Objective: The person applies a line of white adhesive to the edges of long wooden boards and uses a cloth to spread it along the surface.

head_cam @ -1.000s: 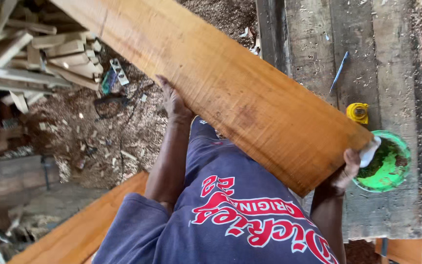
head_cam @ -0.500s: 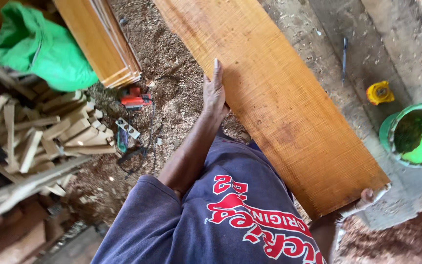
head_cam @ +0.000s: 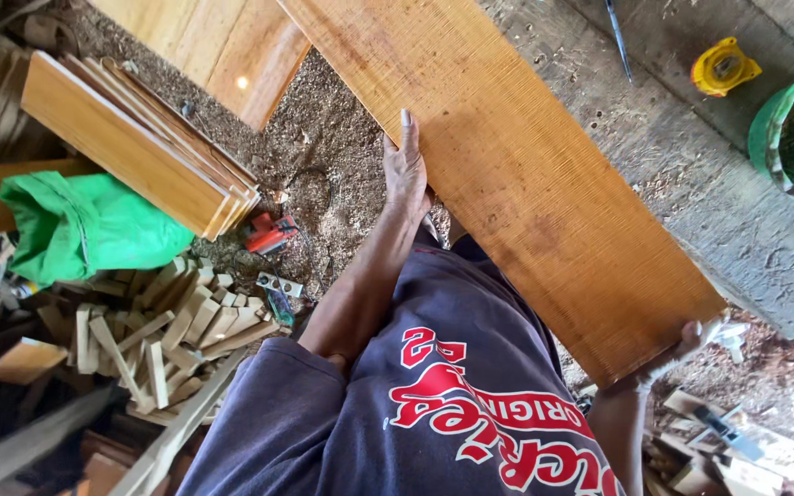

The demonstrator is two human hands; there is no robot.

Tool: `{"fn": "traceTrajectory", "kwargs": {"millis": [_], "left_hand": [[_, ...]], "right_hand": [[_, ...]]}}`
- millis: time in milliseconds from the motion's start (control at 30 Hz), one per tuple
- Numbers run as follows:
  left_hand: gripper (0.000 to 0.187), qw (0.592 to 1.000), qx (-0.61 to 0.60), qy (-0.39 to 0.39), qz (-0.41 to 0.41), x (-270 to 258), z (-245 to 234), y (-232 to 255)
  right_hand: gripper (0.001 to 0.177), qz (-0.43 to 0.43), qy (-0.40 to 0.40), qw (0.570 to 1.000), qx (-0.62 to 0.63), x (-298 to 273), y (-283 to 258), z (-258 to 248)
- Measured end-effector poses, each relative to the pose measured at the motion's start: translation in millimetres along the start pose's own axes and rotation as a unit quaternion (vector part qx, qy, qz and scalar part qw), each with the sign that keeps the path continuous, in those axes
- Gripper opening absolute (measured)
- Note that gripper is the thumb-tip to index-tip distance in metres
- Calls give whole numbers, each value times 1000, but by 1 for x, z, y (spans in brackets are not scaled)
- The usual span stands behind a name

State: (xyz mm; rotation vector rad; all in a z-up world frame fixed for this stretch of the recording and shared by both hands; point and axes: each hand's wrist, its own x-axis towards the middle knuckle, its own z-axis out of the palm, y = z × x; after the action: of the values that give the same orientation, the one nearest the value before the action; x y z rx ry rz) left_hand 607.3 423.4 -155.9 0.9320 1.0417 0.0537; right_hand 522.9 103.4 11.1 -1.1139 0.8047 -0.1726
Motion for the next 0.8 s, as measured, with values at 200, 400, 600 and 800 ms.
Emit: {"fn": "traceTrajectory", "kwargs": {"millis": [200,400,600,800], "left_hand": [[78,987,-135,1,-86,-40,60,45],[105,984,-54,-52,-163,-28,58,48],[89,979,-80,-27,-186,5,56,3],[81,970,-74,-50,-227,31,53,-19]], "right_hand": [[67,55,50,997,-23,44,3,-3],[42,30,119,975,-188,114,34,-45],[59,39,276,959,-58,153,67,-98],[19,24,348,933,-91,119,38,-172]]}}
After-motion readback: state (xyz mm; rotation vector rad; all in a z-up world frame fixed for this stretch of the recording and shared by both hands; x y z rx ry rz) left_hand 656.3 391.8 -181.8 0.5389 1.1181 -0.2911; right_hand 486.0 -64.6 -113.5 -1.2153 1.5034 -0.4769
